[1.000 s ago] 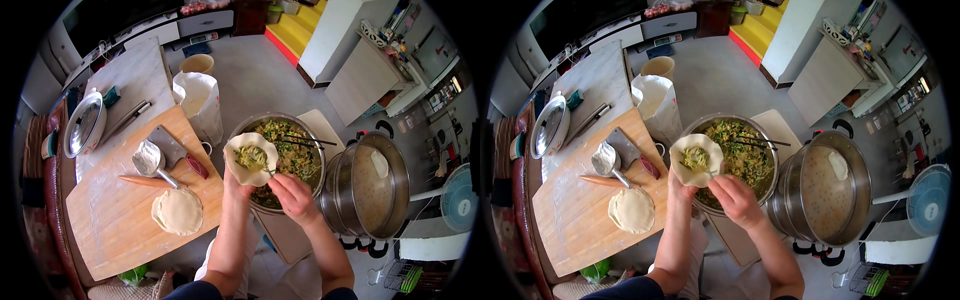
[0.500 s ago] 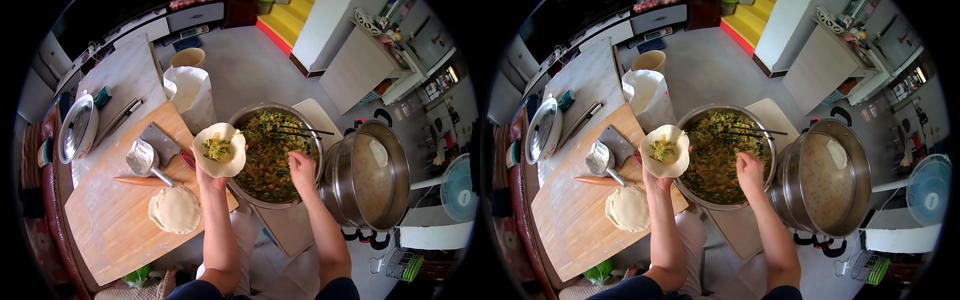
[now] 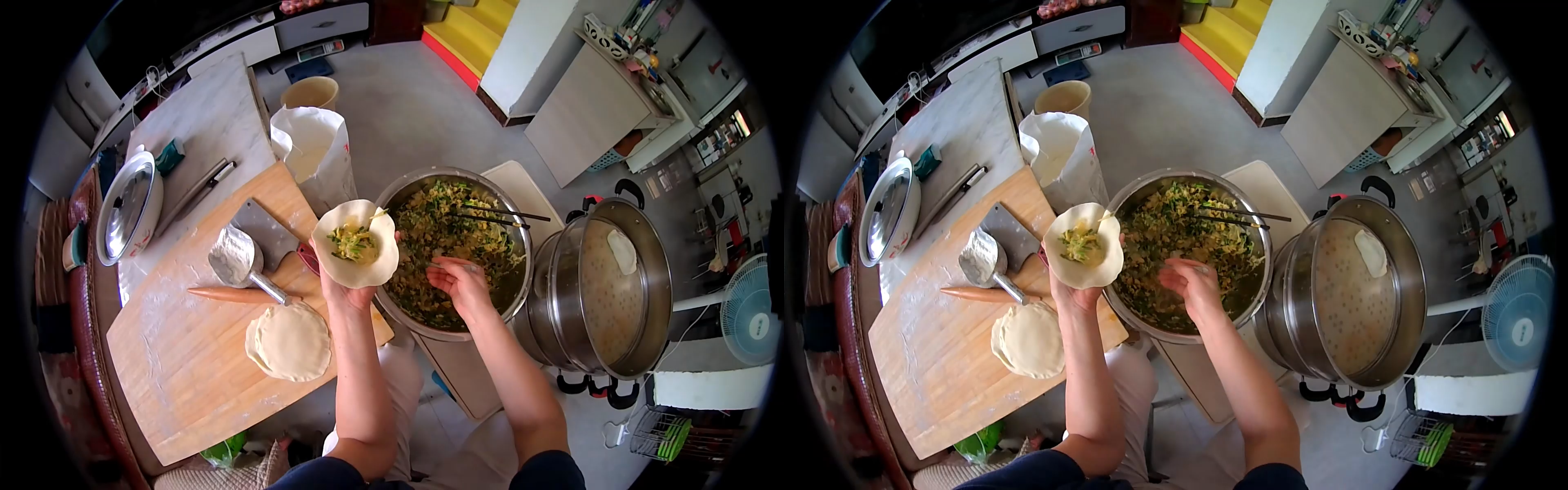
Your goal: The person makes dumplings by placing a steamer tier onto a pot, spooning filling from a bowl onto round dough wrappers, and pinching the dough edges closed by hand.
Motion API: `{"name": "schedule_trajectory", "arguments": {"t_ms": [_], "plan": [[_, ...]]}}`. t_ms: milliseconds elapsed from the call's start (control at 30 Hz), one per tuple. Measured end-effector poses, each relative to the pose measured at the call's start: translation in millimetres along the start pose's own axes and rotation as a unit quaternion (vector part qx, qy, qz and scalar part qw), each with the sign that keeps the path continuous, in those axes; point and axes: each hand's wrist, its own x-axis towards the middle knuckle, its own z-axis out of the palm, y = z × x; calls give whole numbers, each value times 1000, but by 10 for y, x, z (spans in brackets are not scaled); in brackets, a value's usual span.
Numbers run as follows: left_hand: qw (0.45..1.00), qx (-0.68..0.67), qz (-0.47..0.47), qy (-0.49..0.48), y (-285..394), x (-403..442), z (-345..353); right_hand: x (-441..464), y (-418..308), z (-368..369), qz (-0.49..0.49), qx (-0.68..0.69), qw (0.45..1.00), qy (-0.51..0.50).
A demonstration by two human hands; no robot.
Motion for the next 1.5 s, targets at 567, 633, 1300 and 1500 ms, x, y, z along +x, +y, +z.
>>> {"name": "schedule_trajectory", "arguments": {"t_ms": [567,633,1300,1500], "plan": [[997,22,54,42,-42,-16,85,-137,-450,-145,-64,101,991,-58],[996,49,54,51,-104,3,83,-219,-640,-110,-89,87,990,-64],[997,67,-30,32,-646,80,132,-888,-729,598,-603,-574,537,-135],[995,80,-33,49,-534,117,38,-922,-877,551,-575,-503,640,-81]]}}
